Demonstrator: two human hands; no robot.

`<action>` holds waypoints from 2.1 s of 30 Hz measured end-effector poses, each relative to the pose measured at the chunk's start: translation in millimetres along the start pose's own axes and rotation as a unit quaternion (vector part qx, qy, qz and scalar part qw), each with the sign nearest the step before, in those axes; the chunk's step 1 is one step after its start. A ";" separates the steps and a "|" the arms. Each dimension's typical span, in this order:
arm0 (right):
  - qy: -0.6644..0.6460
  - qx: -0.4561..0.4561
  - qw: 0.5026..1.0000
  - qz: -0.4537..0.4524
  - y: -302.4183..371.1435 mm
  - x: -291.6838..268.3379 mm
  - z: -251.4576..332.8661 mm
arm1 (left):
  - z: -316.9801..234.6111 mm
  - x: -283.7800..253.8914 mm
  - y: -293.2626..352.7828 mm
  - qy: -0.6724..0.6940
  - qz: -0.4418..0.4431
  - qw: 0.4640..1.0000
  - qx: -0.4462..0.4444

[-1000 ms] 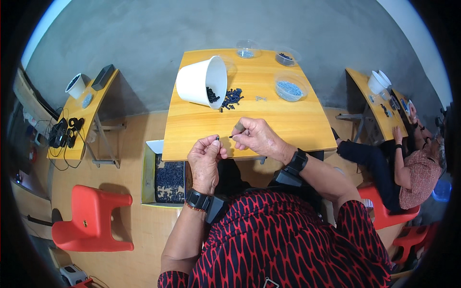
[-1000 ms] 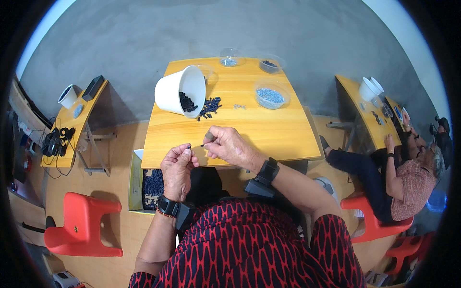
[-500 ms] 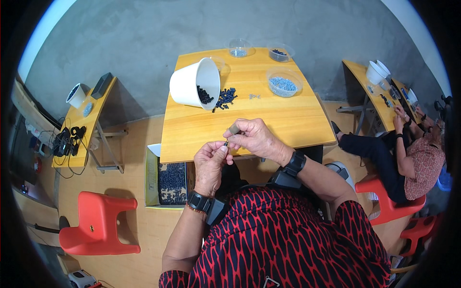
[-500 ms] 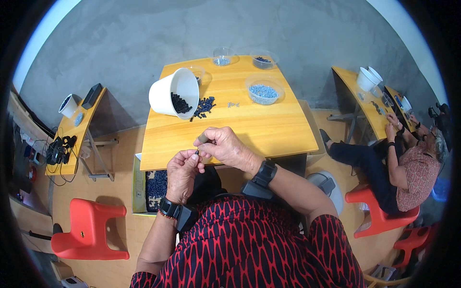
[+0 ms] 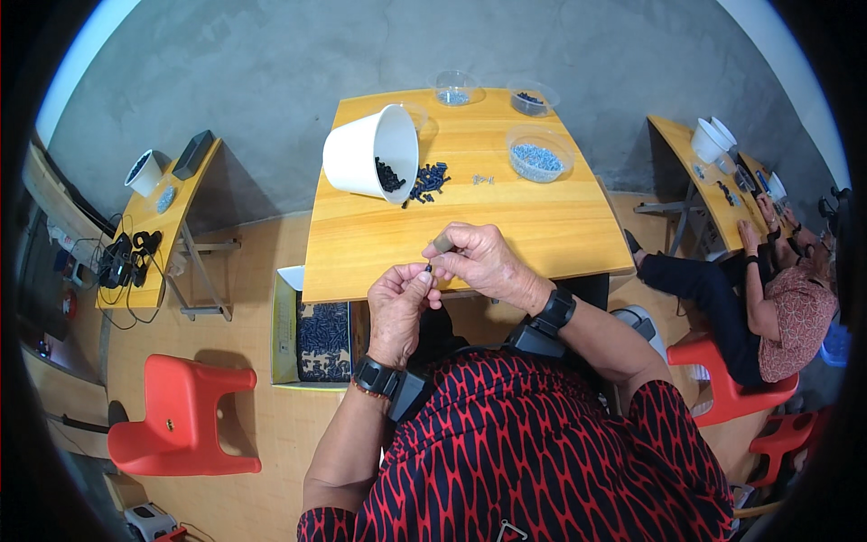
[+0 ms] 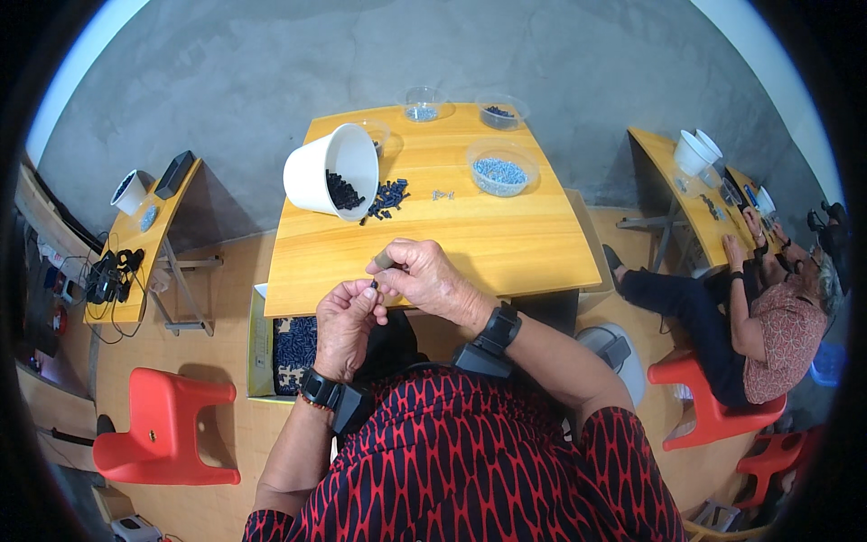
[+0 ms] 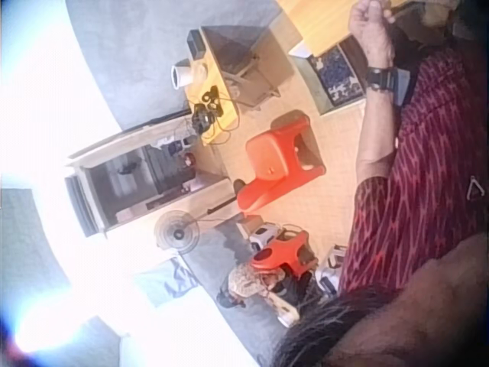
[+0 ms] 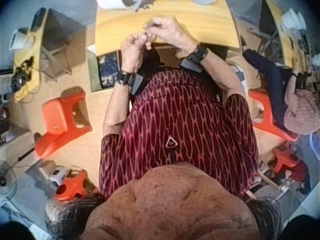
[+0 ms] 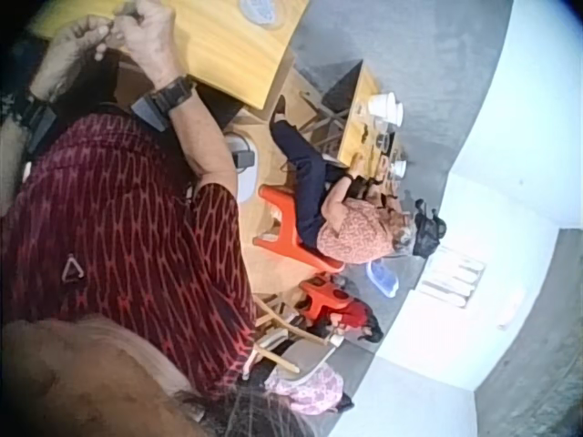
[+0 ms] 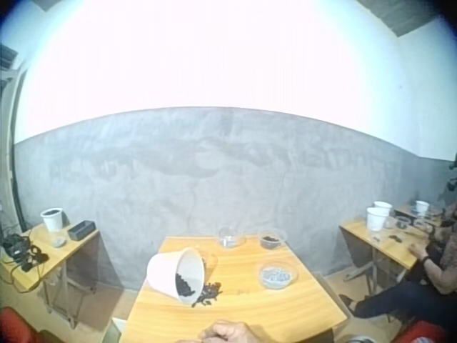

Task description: Assembling small black plastic components by fitting them onto narrow tubes or pegs.

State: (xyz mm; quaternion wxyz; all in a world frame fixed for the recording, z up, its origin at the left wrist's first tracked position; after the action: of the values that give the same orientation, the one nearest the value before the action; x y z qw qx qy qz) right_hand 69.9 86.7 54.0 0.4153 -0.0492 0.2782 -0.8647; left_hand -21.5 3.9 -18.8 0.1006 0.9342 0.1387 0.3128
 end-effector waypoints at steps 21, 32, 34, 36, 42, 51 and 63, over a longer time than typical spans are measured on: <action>0.114 -0.061 0.989 0.069 -3.7 11.8 18.4 | -3.1 -1.6 4.9 -0.009 -0.018 1.000 0.020; 0.162 -0.019 0.982 0.100 4.3 11.2 32.0 | 3.9 -5.9 -2.1 0.064 0.012 0.997 -0.040; 0.192 -0.017 0.973 0.128 4.0 17.1 32.2 | 4.4 -6.8 -0.6 0.064 0.008 0.997 -0.047; 0.303 -0.123 0.931 0.162 1.7 25.6 39.5 | 4.4 -5.2 0.4 0.064 0.007 0.997 -0.054; 0.315 -0.123 0.929 0.150 3.1 25.5 37.2 | 7.1 0.5 4.1 0.054 0.007 0.995 -0.087; 0.339 -0.201 0.906 0.152 2.0 36.2 47.5 | 0.9 -2.8 3.4 0.040 0.015 0.999 -0.027; 0.364 -0.197 0.890 0.190 9.9 45.4 45.7 | -2.4 -5.5 4.3 0.007 0.005 1.000 -0.014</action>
State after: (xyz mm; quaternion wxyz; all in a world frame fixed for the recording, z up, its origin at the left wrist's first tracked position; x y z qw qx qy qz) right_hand 61.7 27.8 80.6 0.4227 0.2421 0.5789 -0.6539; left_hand -26.3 -1.7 -18.9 0.1113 0.9311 0.1301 0.3220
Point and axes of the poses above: each hand's wrist, its own y-axis away from the middle knuckle, its own x-axis out of the palm, z = x × y, the point moved 10 cm from there along -y, towards the middle knuckle, and after that the axes turned 15 degrees about -x, right-handed, at the moved point
